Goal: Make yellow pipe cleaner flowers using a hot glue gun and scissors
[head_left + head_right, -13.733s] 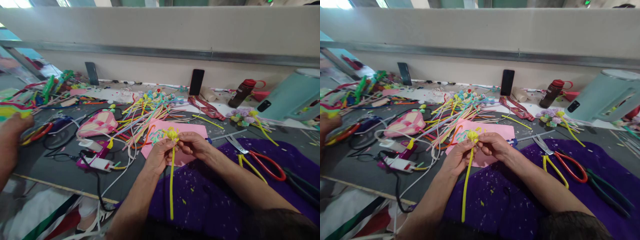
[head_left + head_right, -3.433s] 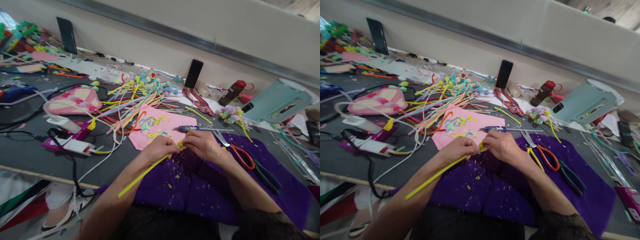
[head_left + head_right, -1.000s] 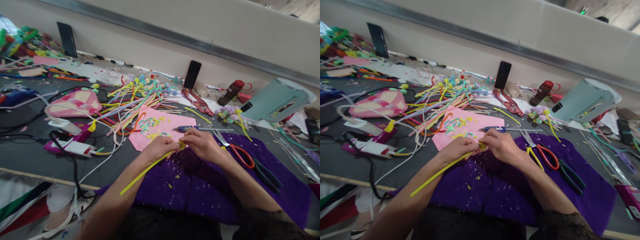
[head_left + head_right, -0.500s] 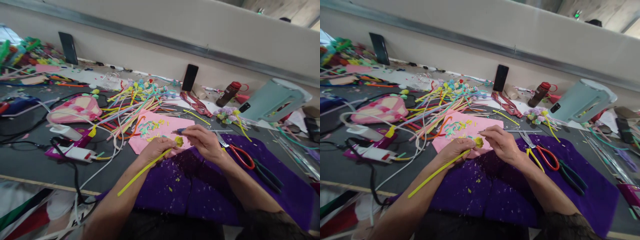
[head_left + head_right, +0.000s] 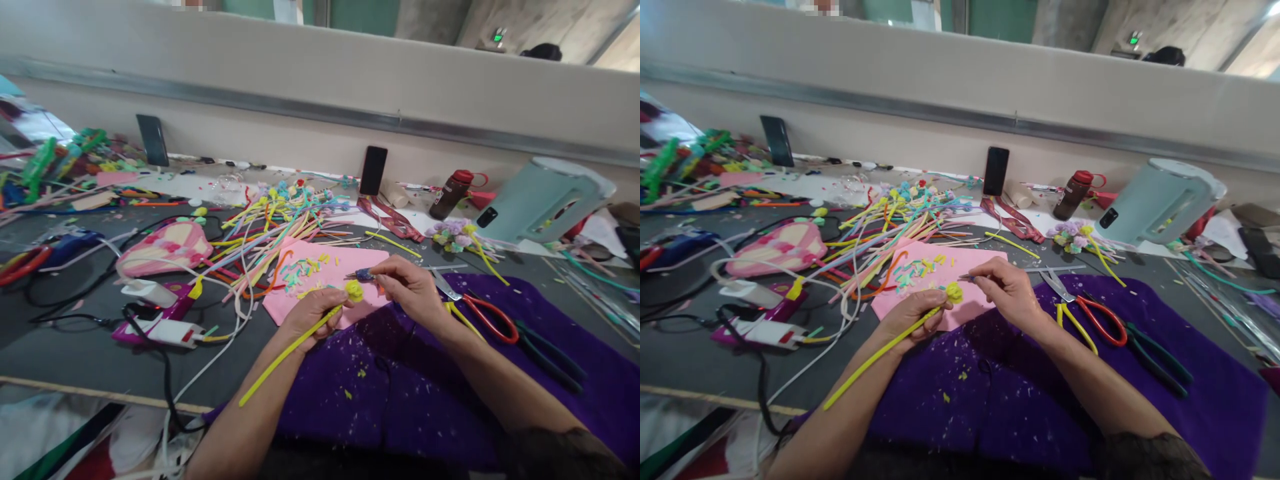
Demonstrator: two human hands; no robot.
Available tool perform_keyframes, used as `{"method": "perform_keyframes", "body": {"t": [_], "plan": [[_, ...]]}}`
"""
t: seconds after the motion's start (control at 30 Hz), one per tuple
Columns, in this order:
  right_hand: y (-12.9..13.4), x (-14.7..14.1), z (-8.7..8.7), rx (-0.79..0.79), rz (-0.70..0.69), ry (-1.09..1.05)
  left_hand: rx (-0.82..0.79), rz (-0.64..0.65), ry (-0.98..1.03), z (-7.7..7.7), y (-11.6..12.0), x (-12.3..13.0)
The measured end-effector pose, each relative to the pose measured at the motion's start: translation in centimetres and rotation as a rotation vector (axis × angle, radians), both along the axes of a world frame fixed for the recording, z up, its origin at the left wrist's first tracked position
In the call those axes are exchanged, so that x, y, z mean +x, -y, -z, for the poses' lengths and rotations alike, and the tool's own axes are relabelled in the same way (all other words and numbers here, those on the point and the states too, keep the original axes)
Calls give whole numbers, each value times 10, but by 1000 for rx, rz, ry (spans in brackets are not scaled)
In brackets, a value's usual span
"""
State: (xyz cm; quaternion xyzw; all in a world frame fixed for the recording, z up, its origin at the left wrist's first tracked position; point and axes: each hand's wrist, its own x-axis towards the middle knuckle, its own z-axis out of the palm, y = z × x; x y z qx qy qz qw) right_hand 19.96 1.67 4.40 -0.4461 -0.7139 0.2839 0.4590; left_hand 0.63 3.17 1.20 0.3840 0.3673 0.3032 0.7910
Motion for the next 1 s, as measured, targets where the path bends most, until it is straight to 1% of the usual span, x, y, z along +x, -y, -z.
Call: {"method": "perform_keyframes", "body": {"t": [0.17,0.37,0.43,0.5,0.57,0.67,0.73,0.87,1.0], "plan": [[-1,-3,7,-11,-42,-8,10,-74,21,1,-1,0],[-2,-4,10,-6,-55,3,40,-196,32,0,-1,0],[0,-7,13,-32,-59,-17,64,-231,58,0,0,1],[2,-11,16,-109,-69,-69,84,-262,90,0,1,1],[5,-17,20,-242,-104,-151,90,-299,107,0,2,1],[10,-29,22,-431,-179,-249,107,-355,58,0,4,2],[12,-36,23,-483,-217,-288,160,-374,-9,0,6,3],[11,-48,23,-549,-270,-375,341,-425,-101,-1,9,7],[10,-54,26,-582,-258,-459,433,-453,-120,-4,12,11]]}}
